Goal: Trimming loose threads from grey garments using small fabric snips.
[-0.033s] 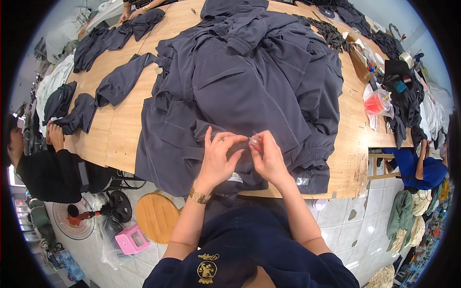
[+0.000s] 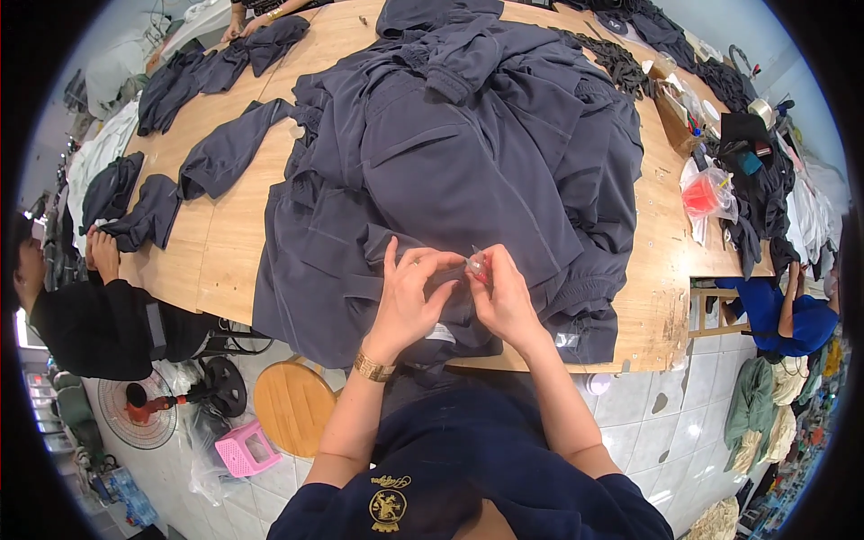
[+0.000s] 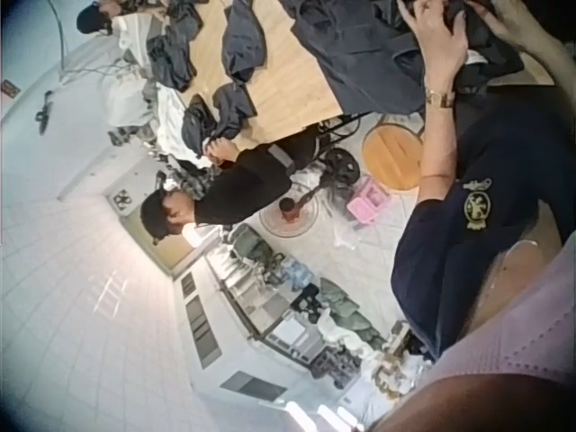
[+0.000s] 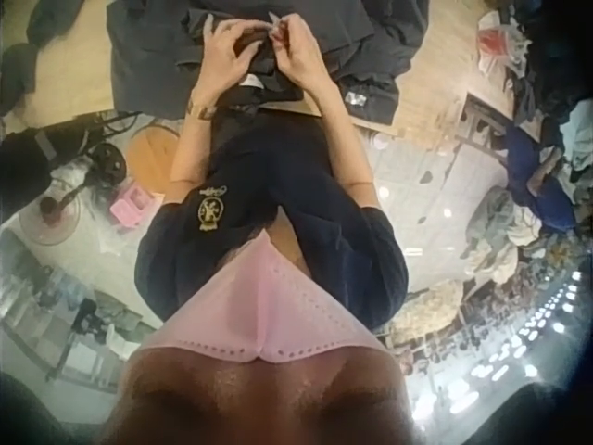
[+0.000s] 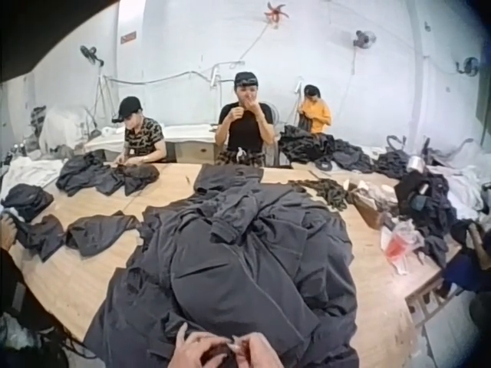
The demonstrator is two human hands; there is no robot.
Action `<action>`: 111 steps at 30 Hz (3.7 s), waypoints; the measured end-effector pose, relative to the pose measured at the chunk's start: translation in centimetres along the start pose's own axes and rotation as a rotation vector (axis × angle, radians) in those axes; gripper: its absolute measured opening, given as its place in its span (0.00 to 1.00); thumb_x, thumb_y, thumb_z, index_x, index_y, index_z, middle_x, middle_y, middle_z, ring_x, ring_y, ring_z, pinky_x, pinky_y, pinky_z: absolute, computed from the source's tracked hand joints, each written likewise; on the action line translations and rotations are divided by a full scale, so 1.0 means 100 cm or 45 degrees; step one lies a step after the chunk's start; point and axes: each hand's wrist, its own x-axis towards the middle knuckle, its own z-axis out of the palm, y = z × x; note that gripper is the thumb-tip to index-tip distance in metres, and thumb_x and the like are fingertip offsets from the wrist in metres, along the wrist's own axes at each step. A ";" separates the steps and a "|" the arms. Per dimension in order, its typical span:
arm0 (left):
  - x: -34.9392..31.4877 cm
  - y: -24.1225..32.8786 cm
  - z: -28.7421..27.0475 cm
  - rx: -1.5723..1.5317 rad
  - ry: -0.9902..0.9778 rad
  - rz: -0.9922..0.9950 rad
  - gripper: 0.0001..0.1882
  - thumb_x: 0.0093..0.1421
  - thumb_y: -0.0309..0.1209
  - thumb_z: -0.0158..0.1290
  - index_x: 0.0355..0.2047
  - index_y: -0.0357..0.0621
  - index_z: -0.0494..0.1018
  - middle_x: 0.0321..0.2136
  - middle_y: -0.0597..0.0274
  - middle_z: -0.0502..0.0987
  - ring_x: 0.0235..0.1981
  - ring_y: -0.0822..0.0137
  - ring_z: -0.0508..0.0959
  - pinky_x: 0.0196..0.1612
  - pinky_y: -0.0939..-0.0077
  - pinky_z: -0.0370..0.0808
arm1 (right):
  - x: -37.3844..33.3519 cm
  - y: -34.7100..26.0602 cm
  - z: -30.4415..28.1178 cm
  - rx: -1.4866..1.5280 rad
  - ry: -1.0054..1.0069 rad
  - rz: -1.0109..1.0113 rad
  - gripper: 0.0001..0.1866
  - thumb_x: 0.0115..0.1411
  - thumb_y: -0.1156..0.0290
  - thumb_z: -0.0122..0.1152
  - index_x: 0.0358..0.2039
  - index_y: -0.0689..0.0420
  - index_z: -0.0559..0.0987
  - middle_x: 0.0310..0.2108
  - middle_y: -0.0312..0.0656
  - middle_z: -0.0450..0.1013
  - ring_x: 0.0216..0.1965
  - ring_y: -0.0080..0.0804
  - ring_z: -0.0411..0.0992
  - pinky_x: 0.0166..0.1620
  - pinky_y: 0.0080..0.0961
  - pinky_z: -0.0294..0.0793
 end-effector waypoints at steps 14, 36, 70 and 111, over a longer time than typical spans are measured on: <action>-0.001 -0.008 0.001 0.377 0.037 0.223 0.11 0.44 0.29 0.62 0.30 0.46 0.78 0.29 0.67 0.72 0.47 0.62 0.70 0.62 0.47 0.48 | 0.000 -0.002 -0.005 0.187 -0.059 0.245 0.09 0.54 0.84 0.49 0.35 0.63 0.63 0.31 0.50 0.66 0.33 0.48 0.69 0.37 0.32 0.68; 0.012 -0.011 -0.011 0.261 -0.352 0.125 0.11 0.51 0.31 0.58 0.35 0.43 0.77 0.30 0.62 0.70 0.46 0.63 0.69 0.63 0.51 0.49 | 0.008 -0.006 -0.009 -0.194 -0.193 -0.135 0.13 0.48 0.85 0.52 0.35 0.62 0.64 0.29 0.48 0.65 0.33 0.48 0.66 0.35 0.37 0.67; 0.006 -0.017 -0.012 0.070 -0.206 0.058 0.11 0.55 0.32 0.55 0.35 0.37 0.74 0.35 0.59 0.71 0.50 0.61 0.68 0.64 0.56 0.45 | -0.026 -0.005 -0.006 -0.825 -0.004 -0.042 0.18 0.60 0.53 0.53 0.26 0.55 0.68 0.20 0.40 0.70 0.18 0.40 0.72 0.19 0.32 0.68; 0.008 -0.001 -0.014 0.213 -0.115 0.076 0.12 0.51 0.35 0.59 0.35 0.44 0.75 0.32 0.58 0.74 0.50 0.58 0.69 0.62 0.48 0.48 | 0.007 0.012 0.008 0.763 -0.057 0.519 0.04 0.57 0.77 0.58 0.32 0.64 0.76 0.27 0.30 0.73 0.32 0.13 0.68 0.37 0.12 0.68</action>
